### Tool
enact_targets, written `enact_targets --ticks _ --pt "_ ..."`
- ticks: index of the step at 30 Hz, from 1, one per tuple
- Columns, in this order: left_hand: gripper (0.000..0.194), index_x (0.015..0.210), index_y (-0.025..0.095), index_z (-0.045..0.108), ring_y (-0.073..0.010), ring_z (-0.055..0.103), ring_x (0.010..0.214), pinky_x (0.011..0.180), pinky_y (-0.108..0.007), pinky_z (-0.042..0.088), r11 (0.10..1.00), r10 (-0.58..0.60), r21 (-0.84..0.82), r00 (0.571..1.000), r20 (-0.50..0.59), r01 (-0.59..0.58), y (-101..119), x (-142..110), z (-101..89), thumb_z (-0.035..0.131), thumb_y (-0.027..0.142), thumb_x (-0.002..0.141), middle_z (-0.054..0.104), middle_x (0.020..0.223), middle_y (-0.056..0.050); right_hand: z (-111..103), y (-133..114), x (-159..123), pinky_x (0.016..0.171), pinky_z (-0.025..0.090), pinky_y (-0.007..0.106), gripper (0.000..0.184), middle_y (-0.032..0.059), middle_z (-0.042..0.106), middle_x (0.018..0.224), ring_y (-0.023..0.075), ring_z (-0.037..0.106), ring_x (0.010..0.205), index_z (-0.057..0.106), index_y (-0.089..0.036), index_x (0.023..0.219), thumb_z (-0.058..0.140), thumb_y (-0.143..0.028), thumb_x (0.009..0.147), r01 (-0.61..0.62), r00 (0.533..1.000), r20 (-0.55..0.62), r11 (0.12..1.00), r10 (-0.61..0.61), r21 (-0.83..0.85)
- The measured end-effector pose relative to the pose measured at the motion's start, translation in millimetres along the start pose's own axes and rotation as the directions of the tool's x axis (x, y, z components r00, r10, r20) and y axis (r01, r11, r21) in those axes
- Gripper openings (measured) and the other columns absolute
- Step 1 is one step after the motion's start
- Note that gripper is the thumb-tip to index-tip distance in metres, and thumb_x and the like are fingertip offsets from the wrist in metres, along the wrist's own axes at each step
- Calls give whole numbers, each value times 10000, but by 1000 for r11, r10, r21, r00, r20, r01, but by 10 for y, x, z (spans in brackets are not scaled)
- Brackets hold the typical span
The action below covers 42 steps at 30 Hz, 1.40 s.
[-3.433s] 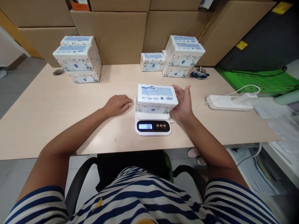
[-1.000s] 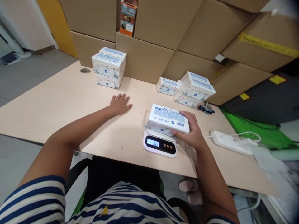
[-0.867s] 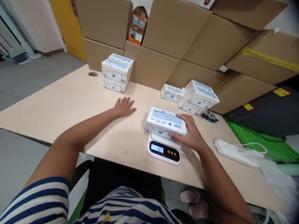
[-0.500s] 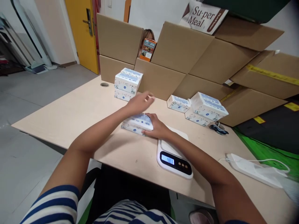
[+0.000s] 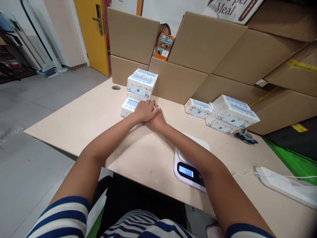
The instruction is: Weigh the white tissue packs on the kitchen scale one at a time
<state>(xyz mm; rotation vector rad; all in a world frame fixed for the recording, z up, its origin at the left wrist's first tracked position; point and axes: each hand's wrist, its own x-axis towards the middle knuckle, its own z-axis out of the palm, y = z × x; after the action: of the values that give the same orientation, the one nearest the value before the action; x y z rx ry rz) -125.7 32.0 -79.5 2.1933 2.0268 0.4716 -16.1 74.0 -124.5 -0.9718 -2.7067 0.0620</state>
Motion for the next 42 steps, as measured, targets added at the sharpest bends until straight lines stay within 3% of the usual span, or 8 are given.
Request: enact_targets --ticks 3,5,12,19,25,33,37,42 --pt "579 1644 113 575 -353 662 1488 1294 -464 452 999 -4 -43 999 -33 3 -25 -2 -49 351 408 1198 712 1593 -181 -13 32 94 1313 460 597 699 204 604 1731 441 524 1580 542 -140 1700 593 -386 1048 -43 999 3 998 43 -41" --pt "594 1663 99 555 -364 687 1459 1245 -471 498 996 -79 -39 995 -57 77 3 -12 -78 323 401 1208 738 1553 -195 -22 47 179 1206 531 583 629 222 664 1657 449 599 1474 613 -149 1631 576 -436 1072 -68 997 21 995 69 -68" --pt "689 1512 4 703 -435 618 1538 1273 -541 491 947 -315 60 949 -26 316 160 -46 -163 262 450 1227 708 1566 -275 -58 -28 321 1126 525 529 532 227 687 1582 418 618 1396 619 -174 1600 509 -288 1092 -108 991 66 984 118 -139" --pt "773 1752 -21 421 -353 215 1824 1487 -550 153 967 -252 4 955 156 254 -35 -3 -224 127 472 1235 303 1902 -237 -25 -180 381 1119 524 488 579 257 611 1667 412 603 1442 565 -152 1676 465 -321 1132 -147 984 81 978 161 -151" --pt "796 1822 0 281 -339 134 1843 1499 -548 115 964 -266 61 941 208 259 -53 -6 -239 119 502 1226 199 1933 -224 44 -168 376 1196 510 514 647 256 588 1715 401 535 1584 481 -147 1761 344 -234 1135 -151 981 100 979 165 -139" --pt "815 1829 78 318 -456 182 1818 1461 -597 216 933 -335 194 930 153 304 -21 51 -245 158 577 1206 208 1914 -294 -65 -157 392 1254 519 436 685 176 630 1724 324 535 1655 359 -144 1830 280 -237 1156 -145 975 154 985 157 -90" --pt "975 1865 73 177 -468 97 1827 1471 -598 166 942 -298 211 938 179 259 -102 137 -230 186 742 1157 113 1926 -308 -200 121 297 1323 458 328 705 38 596 1778 225 535 1656 436 -244 1799 521 -276 1100 -13 979 202 999 23 -52" --pt "1086 1867 43 105 -490 24 1827 1473 -634 112 918 -287 331 941 177 218 -211 182 -118 363 775 1108 16 1932 -299 -618 1007 -282 1333 469 413 616 37 387 1903 233 553 1653 600 -271 1676 588 -320 1062 49 989 143 994 -35 -97"
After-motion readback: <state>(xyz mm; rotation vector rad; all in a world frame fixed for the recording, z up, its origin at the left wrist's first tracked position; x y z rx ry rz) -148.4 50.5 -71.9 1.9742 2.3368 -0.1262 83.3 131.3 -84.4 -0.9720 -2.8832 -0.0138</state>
